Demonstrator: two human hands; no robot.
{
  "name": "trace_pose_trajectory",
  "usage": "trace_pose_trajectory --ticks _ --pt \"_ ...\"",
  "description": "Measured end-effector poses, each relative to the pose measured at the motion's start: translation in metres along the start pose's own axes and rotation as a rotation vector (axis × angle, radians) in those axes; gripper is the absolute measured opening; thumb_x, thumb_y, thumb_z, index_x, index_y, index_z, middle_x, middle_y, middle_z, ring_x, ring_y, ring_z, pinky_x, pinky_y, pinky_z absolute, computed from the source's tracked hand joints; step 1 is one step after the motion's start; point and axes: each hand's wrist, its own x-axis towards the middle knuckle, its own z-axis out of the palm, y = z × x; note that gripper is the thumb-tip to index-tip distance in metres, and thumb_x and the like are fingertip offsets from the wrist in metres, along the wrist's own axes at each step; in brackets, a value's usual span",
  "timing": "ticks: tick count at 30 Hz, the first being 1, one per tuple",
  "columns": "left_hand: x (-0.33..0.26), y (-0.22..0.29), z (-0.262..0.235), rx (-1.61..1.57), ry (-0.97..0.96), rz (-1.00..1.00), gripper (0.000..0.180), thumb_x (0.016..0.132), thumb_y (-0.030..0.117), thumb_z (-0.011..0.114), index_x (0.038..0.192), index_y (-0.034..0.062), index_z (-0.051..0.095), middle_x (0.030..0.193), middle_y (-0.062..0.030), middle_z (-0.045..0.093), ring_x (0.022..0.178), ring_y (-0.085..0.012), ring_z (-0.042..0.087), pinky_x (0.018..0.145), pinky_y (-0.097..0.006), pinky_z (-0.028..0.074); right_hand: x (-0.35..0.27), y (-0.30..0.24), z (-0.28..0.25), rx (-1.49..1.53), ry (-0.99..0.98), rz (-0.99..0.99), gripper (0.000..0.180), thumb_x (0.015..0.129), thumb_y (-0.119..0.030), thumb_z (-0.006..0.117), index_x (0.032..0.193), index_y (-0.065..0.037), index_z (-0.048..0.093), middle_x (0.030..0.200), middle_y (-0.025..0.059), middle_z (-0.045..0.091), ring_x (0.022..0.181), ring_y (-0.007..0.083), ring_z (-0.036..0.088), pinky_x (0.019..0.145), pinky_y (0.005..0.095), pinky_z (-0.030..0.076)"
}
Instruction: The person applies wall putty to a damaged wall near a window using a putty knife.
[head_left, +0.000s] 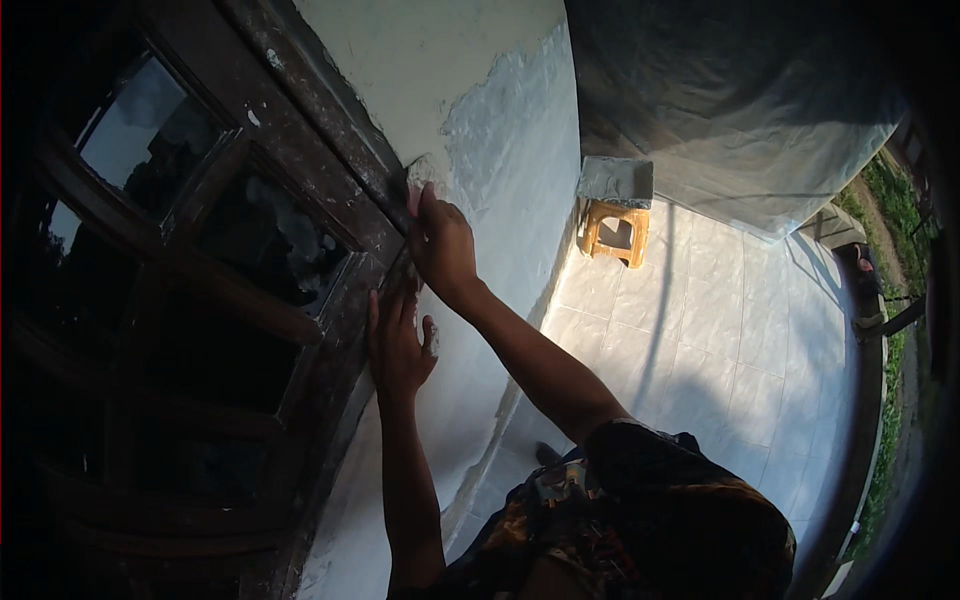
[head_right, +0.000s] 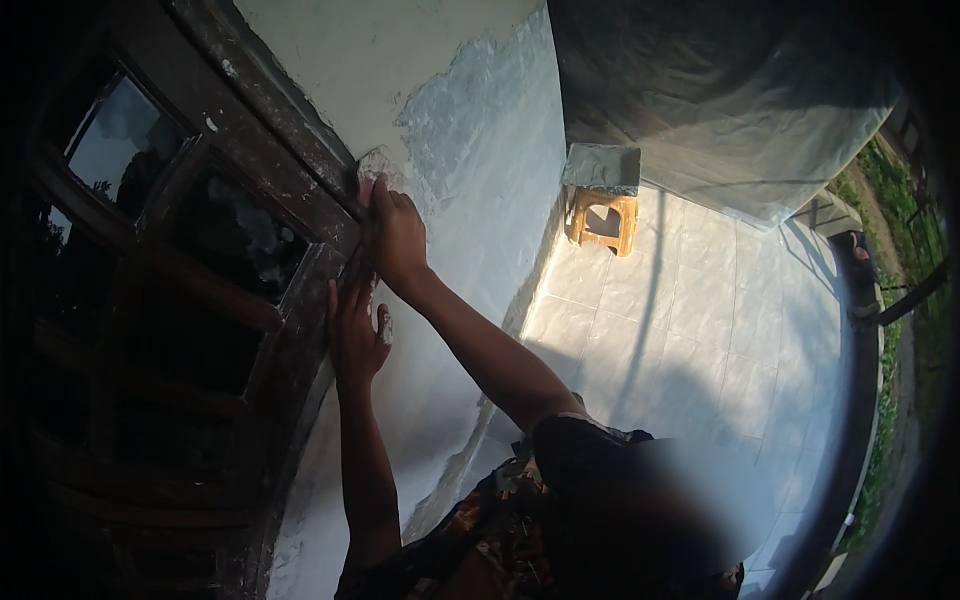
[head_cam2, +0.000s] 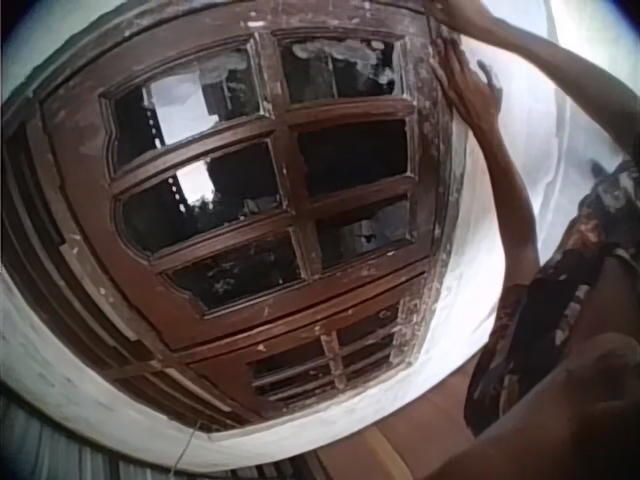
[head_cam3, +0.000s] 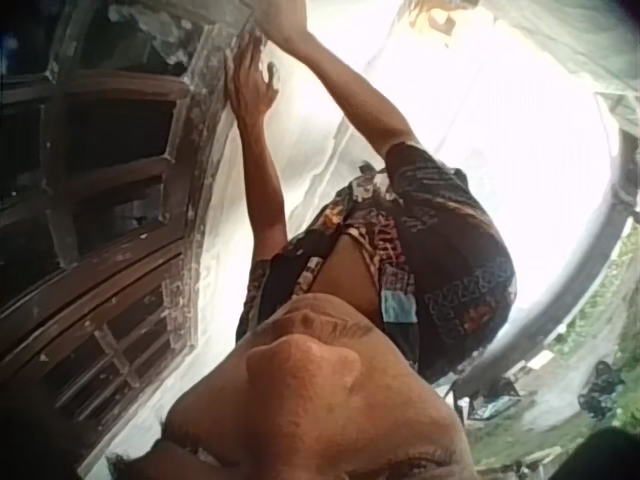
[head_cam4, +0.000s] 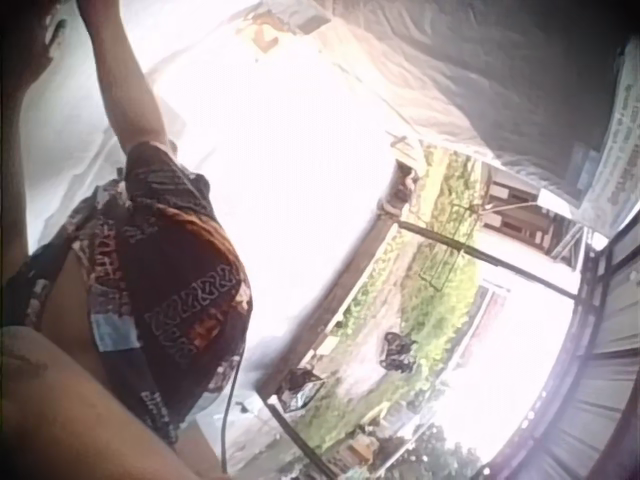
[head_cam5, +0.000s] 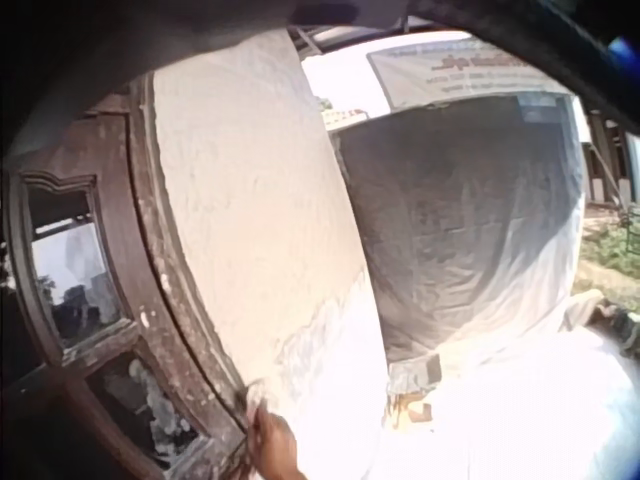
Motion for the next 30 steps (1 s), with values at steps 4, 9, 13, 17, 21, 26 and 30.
trace_pose_trajectory --ticks 4,9,13,17,21,26,30 --pt "0.017 0.029 -0.035 -0.324 -0.118 -0.378 0.060 0.082 0.009 0.065 0.137 0.0000 0.047 0.137 -0.0246 0.051 0.134 -0.0377 0.044 0.119 -0.050 0.026 -0.072 -0.046 -0.017 0.221 -0.150 -0.062 0.050 0.080 0.000 0.059 0.130 0.005 0.057 0.087 0.0183 0.064 0.081 0.0334 0.065 0.075 0.0408 0.053" --pt "0.001 0.000 -0.002 -0.028 -0.033 -0.054 0.053 0.093 0.023 0.052 0.141 0.0011 0.046 0.145 -0.0169 0.048 0.141 -0.0290 0.040 0.120 -0.050 0.022 -0.022 -0.029 -0.044 0.247 0.100 0.048 0.047 0.079 0.001 0.060 0.126 0.005 0.060 0.077 0.0149 0.063 0.065 0.0255 0.065 0.065 0.0358 0.052" --pt "0.004 0.001 -0.003 -0.002 -0.007 -0.005 0.053 0.098 0.029 0.043 0.142 0.0006 0.045 0.148 -0.0152 0.046 0.142 -0.0268 0.038 0.121 -0.051 0.020 0.021 0.011 -0.023 0.048 0.030 0.047 0.047 0.081 0.000 0.058 0.128 0.006 0.055 0.085 0.0216 0.063 0.081 0.0377 0.063 0.074 0.0472 0.050" --pt "-0.005 -0.006 0.005 -0.033 0.042 -0.011 0.058 0.097 0.034 0.048 0.143 0.0004 0.042 0.145 -0.0204 0.047 0.141 -0.0317 0.039 0.120 -0.050 0.024 -0.046 -0.023 -0.004 0.084 -0.070 -0.069 0.044 0.082 -0.002 0.062 0.126 0.003 0.059 0.085 0.0196 0.063 0.079 0.0372 0.065 0.074 0.0419 0.052" --pt "0.005 0.008 -0.015 -0.091 -0.109 -0.140 0.058 0.096 0.034 0.048 0.143 0.0004 0.043 0.145 -0.0200 0.048 0.140 -0.0319 0.040 0.120 -0.048 0.025 -0.068 -0.044 -0.033 0.317 -0.110 -0.021 0.051 0.081 0.001 0.061 0.131 0.002 0.058 0.084 0.0171 0.063 0.074 0.0267 0.066 0.067 0.0366 0.053" --pt "0.002 0.003 -0.004 0.004 -0.005 -0.037 0.050 0.098 0.027 0.043 0.139 0.0003 0.049 0.146 -0.0138 0.048 0.142 -0.0252 0.039 0.122 -0.049 0.020 0.004 -0.003 -0.038 0.137 0.154 0.018 0.049 0.081 0.002 0.059 0.130 0.002 0.060 0.075 0.0175 0.063 0.064 0.0207 0.063 0.063 0.0323 0.051" --pt "0.003 0.003 -0.001 0.003 -0.011 -0.022 0.050 0.097 0.027 0.045 0.139 0.0002 0.048 0.146 -0.0144 0.048 0.143 -0.0255 0.037 0.122 -0.049 0.020 0.013 0.019 -0.017 0.014 0.074 -0.096 0.043 0.079 0.004 0.058 0.121 0.006 0.061 0.079 0.0204 0.062 0.072 0.0340 0.062 0.068 0.0408 0.050"
